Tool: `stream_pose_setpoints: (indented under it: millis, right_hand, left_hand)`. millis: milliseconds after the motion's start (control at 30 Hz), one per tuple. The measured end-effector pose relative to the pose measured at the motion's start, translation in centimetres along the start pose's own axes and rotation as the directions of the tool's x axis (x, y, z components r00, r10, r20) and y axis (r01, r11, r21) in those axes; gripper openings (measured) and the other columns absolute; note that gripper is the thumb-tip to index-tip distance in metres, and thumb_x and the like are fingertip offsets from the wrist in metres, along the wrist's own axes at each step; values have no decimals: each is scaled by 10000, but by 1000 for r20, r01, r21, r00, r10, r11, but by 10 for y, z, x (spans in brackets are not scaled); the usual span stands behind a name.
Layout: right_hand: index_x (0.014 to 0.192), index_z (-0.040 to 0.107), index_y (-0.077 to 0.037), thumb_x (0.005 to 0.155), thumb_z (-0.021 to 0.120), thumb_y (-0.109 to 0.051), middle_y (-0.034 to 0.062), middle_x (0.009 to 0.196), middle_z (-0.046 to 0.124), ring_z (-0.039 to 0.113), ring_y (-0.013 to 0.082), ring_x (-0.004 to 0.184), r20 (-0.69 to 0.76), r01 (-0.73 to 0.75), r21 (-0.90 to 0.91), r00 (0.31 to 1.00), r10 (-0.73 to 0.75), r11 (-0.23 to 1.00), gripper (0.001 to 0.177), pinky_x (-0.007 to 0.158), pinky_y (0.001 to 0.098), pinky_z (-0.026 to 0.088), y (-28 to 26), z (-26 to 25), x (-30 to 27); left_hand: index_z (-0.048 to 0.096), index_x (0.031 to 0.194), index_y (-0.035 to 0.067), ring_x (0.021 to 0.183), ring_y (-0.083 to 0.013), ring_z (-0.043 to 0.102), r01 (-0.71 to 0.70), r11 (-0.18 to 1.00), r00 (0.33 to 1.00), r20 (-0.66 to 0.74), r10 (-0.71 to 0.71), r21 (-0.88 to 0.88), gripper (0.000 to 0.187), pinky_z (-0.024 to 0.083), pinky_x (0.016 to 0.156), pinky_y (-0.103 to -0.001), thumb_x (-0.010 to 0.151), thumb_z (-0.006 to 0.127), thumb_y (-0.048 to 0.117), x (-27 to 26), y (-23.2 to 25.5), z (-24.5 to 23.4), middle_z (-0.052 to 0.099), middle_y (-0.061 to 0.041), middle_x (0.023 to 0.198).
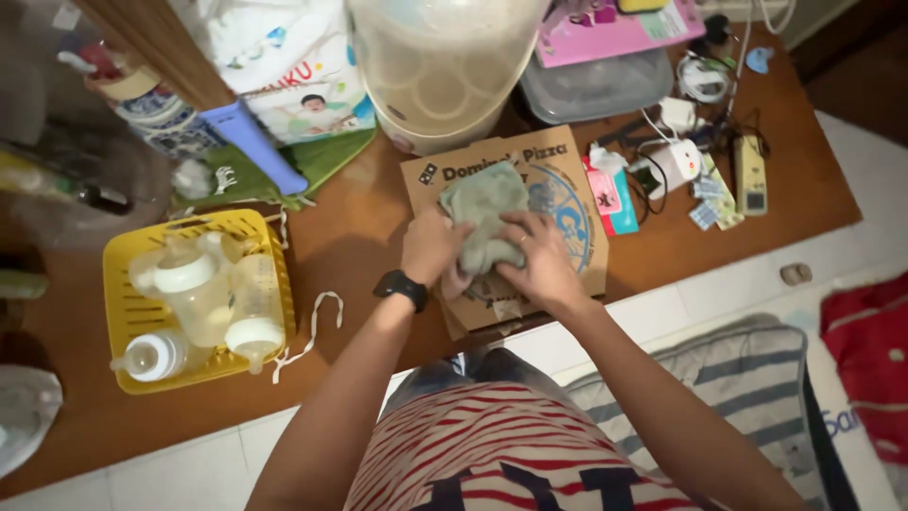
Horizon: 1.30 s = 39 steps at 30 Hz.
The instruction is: Organizing various baby care items, food boxes, and medications on a desk and in a lower cabinet.
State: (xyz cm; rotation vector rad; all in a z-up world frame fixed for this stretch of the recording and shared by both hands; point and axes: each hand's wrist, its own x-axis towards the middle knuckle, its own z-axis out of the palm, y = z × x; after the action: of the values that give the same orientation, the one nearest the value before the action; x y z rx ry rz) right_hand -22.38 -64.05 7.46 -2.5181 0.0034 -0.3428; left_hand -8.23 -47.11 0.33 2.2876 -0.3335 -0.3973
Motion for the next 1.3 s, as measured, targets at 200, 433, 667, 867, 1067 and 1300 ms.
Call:
stream_pose_setpoints:
  millis: [200,433,667,867,1067,1300]
  right_hand:
    - [1191,644,-41,914,700,-156,137,974,710,695,272,823,62,-326,434,941,333,840,306,775,368,542,-40,-21,45]
    - [1150,645,0,976,695,-199,125,952,717,669,189,827,158,-102,591,987,10,800,269,737,323,543,-83,13,69]
    - [1154,633,7,959,688,-281,159,991,699,725,252,781,235,-173,503,970,58,847,352,698,349,550,-127,54,89]
    - [1217,627,13,908,749,-296,220,1208,594,525,437,1128,116,201,186,968,-224,962,454,975,509,409,-134,116,98]
    - [1213,636,-37,1008,620,-160,184,1278,588,549,411,1230,67,239,373,957,-283,896,239,1061,466,439,-195,141,133]
    - [1160,664,-10,1020,534,-48,168,1213,647,650,357,1106,17,311,486,931,-364,817,195,949,398,529,-238,196,200]
  left_hand:
    - [631,1099,43,770,-155,649,387,374,922,360,-144,-843,395,536,617,-333,961,689,408,-21,45,-85,691,-26,898]
    - [632,1081,31,838,-138,658,40,511,916,-173,-363,-858,337,558,706,-294,997,670,354,-24,-39,-84,701,-53,949]
    - [613,1088,-1,815,-176,644,-19,810,703,-584,-406,-586,233,529,749,-326,1041,591,225,-96,-23,-148,681,-94,916]
    - [638,1116,-3,883,-153,704,-104,868,703,-653,-281,-485,181,559,788,-301,1030,581,146,-117,-67,-187,724,-79,972]
    - [653,1092,18,839,-182,721,-106,844,783,-568,-256,-526,154,567,738,-308,1000,573,113,-113,-76,-250,730,-81,970]
    - [738,1095,47,1182,-407,587,-22,993,756,-648,92,116,285,447,1028,-484,873,569,-12,-52,-132,-329,654,-212,1214]
